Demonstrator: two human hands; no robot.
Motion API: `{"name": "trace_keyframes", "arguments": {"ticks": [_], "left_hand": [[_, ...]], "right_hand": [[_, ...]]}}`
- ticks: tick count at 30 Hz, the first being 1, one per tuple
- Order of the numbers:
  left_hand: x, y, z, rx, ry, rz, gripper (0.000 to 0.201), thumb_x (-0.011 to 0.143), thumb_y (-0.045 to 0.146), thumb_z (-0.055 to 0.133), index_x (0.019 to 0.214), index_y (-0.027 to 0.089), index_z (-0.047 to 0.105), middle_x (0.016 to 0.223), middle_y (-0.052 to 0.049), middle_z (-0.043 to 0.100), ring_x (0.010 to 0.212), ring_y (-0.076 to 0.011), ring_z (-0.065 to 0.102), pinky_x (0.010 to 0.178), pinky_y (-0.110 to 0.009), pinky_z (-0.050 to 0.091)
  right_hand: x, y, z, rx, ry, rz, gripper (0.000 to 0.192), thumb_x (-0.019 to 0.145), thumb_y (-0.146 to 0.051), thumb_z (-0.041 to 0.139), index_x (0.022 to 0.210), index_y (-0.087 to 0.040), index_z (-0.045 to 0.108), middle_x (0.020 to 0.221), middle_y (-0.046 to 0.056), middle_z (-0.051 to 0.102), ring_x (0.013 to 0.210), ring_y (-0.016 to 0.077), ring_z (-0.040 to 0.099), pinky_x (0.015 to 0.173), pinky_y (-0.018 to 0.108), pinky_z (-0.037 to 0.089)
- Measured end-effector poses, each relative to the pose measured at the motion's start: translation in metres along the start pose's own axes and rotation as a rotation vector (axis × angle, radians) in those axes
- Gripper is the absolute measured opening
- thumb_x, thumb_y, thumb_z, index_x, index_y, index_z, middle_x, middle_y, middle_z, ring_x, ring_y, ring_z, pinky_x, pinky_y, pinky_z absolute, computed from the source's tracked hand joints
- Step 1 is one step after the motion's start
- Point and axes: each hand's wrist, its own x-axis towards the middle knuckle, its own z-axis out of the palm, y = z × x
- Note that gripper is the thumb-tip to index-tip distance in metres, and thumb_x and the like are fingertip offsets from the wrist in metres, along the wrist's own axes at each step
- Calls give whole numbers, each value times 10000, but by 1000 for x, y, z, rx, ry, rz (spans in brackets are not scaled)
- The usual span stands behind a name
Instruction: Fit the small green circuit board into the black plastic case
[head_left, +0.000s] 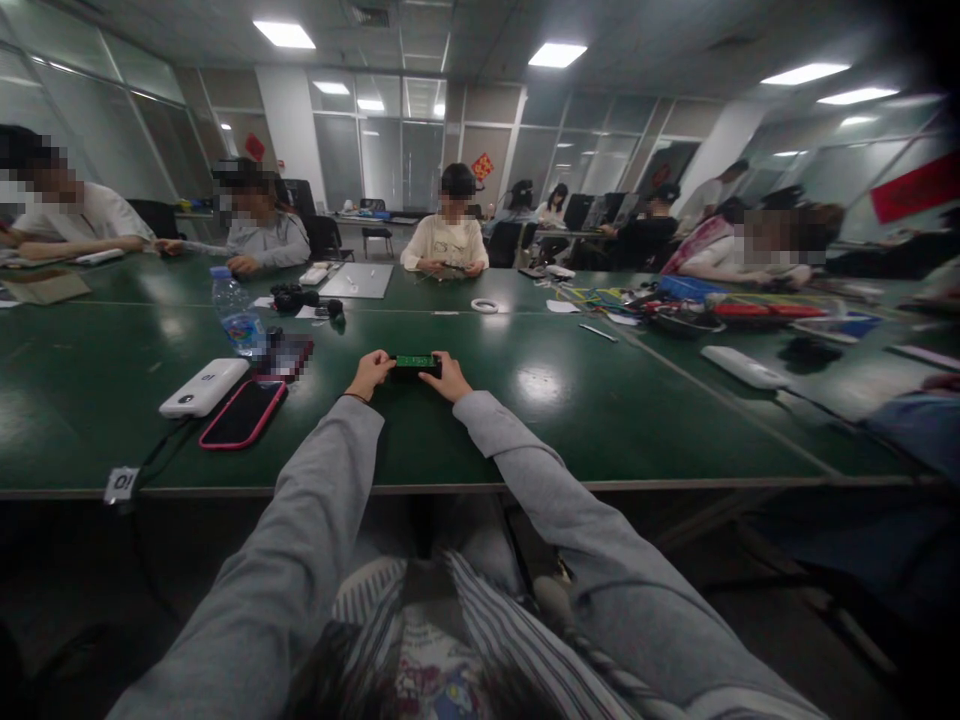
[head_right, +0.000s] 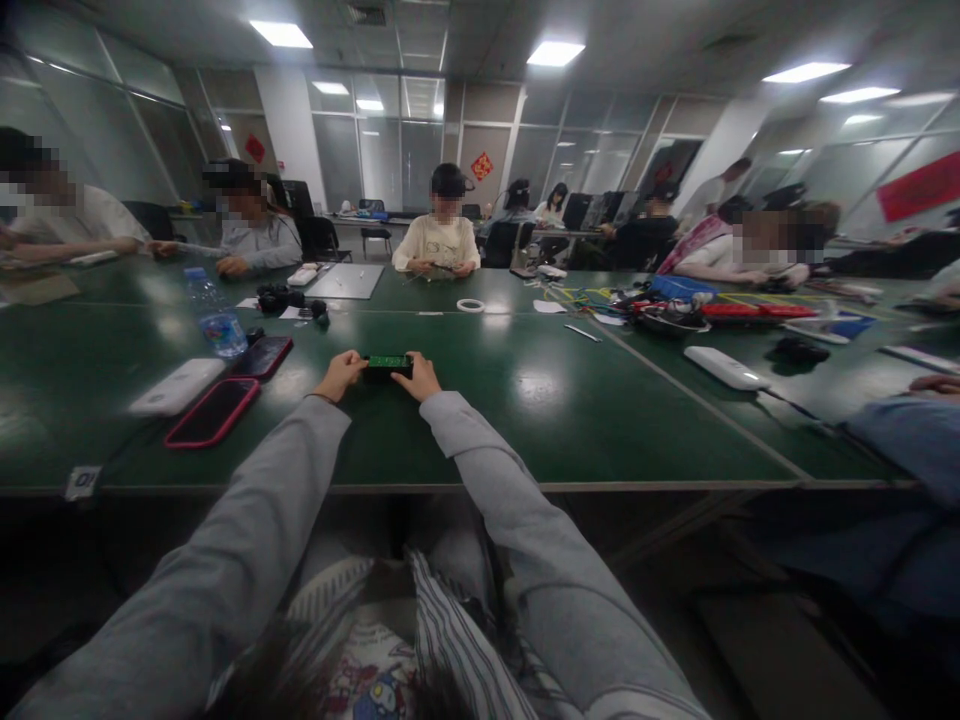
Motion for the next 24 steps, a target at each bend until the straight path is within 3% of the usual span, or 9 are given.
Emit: {"name": "trace_keyframes", "arguments": {"ticks": [10, 17, 24], "left_hand": [[1, 2, 3, -35, 38, 22, 259, 589, 151, 608, 590, 195, 353, 464, 96, 331, 366, -31, 289, 368, -166, 196], [1, 11, 2, -191, 84, -15, 317, 577, 136, 606, 599, 204, 297, 468, 103, 277, 375, -32, 255, 362, -167, 164], [6, 2, 2, -84, 31, 52, 282, 574, 166, 635, 587, 192, 355, 483, 91, 342, 385, -30, 296, 371, -168, 199]], "right_hand": [[0, 0, 0, 3, -3, -24, 594, 759, -393, 694, 1251, -170, 447, 1115, 122, 536, 1056, 255, 484, 931, 434, 411], [1, 2, 0, -12, -12, -40, 616, 766, -416, 686, 1269, -155, 444, 1118, 130, 541, 1057, 259, 481, 927, 440, 412], [0, 1, 0, -33, -15, -40, 614, 773, -411, 679, 1273, -152, 436, 1132, 127, 545, 1049, 255, 484, 920, 431, 421]]}}
